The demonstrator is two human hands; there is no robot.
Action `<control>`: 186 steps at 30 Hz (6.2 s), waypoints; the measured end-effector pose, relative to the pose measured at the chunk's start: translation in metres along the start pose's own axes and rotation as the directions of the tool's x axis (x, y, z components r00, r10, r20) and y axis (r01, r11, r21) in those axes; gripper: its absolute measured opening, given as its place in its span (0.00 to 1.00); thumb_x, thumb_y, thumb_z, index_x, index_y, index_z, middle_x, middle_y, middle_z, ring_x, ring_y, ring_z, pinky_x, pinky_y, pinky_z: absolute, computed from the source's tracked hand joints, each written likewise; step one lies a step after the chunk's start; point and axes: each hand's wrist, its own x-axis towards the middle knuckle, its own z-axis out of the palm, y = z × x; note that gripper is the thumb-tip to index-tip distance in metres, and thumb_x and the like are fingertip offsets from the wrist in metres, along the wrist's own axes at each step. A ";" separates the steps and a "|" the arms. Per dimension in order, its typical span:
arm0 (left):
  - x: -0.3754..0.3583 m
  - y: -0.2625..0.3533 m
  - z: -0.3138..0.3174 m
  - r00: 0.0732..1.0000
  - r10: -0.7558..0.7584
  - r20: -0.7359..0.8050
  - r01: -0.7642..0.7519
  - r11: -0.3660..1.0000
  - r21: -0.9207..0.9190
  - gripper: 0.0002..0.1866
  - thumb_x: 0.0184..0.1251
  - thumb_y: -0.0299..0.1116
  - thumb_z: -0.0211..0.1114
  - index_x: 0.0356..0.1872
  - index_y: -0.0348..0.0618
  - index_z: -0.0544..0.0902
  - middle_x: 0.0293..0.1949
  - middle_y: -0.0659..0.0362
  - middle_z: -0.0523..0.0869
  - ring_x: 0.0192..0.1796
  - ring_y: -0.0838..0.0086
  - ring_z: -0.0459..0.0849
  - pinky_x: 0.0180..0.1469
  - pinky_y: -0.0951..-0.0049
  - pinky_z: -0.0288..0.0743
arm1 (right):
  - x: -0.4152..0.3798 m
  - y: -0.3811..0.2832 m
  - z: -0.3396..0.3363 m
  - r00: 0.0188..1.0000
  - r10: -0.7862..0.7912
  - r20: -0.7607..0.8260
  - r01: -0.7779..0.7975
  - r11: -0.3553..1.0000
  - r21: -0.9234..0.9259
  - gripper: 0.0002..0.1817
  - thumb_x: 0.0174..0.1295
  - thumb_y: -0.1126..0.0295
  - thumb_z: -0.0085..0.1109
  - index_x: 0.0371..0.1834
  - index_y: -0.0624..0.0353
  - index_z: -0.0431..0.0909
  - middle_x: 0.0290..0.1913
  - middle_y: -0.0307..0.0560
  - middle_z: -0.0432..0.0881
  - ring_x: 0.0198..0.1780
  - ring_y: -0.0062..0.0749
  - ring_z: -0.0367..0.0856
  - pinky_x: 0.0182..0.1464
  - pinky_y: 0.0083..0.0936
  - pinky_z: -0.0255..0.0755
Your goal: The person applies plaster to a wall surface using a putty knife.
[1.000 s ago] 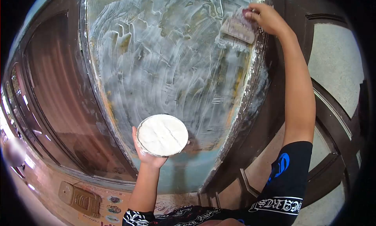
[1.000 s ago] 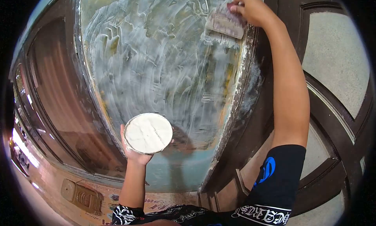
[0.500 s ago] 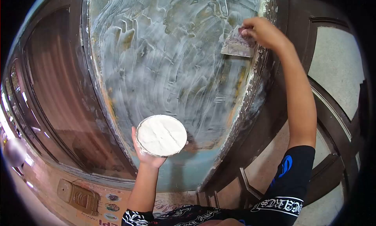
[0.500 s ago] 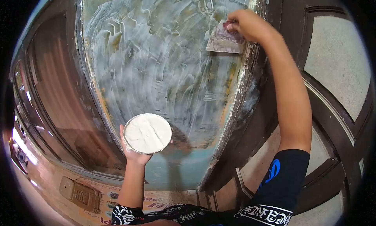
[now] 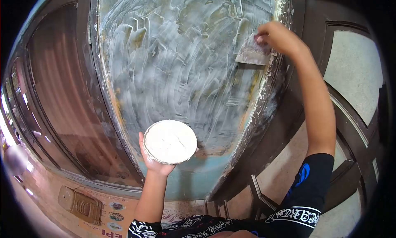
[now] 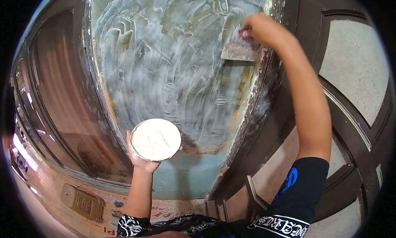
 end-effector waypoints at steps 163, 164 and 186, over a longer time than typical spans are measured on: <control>-0.004 0.001 -0.020 0.999 0.025 -0.040 -0.027 0.999 -0.037 0.46 0.69 0.74 0.44 0.73 0.44 0.69 0.73 0.49 0.72 0.72 0.43 0.70 0.71 0.33 0.63 | 0.025 0.058 -0.035 0.920 0.084 -0.383 -0.119 0.990 -0.069 0.12 0.62 0.65 0.69 0.38 0.65 0.85 0.33 0.54 0.87 0.32 0.43 0.82 0.39 0.35 0.75; -0.004 0.003 -0.017 0.999 0.030 -0.021 -0.029 0.998 0.060 0.46 0.69 0.74 0.43 0.73 0.45 0.70 0.71 0.51 0.74 0.71 0.47 0.73 0.71 0.37 0.65 | 0.023 0.067 -0.047 0.897 0.131 -0.423 -0.185 0.979 -0.088 0.13 0.64 0.63 0.68 0.38 0.65 0.84 0.32 0.53 0.87 0.29 0.39 0.81 0.38 0.35 0.74; -0.056 0.005 -0.058 0.998 -0.044 0.037 0.041 0.996 0.079 0.47 0.68 0.75 0.43 0.74 0.48 0.69 0.73 0.50 0.72 0.72 0.43 0.70 0.68 0.23 0.60 | -0.056 -0.011 0.137 0.722 0.514 -0.463 0.315 0.352 0.881 0.28 0.64 0.76 0.70 0.65 0.74 0.71 0.51 0.51 0.84 0.48 0.30 0.86 0.51 0.22 0.80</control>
